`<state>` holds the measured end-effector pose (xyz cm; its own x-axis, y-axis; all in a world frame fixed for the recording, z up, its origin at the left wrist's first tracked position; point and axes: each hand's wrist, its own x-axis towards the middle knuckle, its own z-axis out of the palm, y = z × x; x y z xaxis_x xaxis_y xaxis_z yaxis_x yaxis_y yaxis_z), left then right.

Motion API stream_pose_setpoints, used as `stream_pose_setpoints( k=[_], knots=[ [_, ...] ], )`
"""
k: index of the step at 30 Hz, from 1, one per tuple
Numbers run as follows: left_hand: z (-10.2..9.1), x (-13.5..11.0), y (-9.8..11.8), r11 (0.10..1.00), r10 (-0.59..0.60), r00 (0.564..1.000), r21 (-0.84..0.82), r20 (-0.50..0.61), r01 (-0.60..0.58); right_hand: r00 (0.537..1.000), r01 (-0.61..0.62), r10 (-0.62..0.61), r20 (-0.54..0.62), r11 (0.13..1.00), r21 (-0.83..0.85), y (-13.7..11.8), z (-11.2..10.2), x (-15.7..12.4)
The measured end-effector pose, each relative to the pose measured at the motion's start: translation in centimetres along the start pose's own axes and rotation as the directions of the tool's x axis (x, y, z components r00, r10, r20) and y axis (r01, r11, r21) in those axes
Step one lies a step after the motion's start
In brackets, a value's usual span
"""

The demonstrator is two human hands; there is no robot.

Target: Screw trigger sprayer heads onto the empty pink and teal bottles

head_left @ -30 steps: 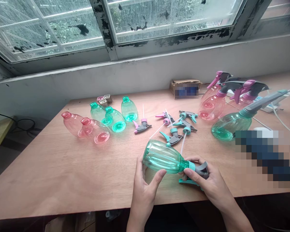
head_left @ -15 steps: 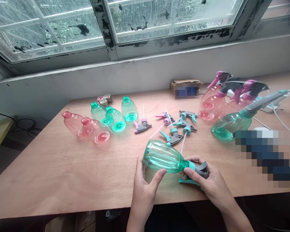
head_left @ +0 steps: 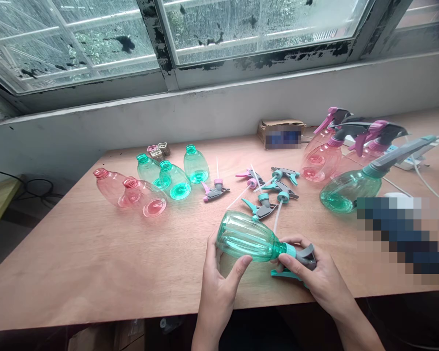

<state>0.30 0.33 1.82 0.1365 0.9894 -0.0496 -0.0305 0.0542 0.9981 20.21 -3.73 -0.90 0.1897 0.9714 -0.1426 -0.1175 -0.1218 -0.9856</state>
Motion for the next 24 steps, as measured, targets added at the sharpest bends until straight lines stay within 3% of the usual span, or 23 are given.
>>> stream_pose_setpoints(
  k=[24],
  knots=[
    [-0.03,0.02,-0.05,1.000,-0.004,1.000,0.000,0.004,0.004,1.000,-0.016,0.015,0.019,1.000,0.018,0.15,-0.21,-0.08]
  ],
)
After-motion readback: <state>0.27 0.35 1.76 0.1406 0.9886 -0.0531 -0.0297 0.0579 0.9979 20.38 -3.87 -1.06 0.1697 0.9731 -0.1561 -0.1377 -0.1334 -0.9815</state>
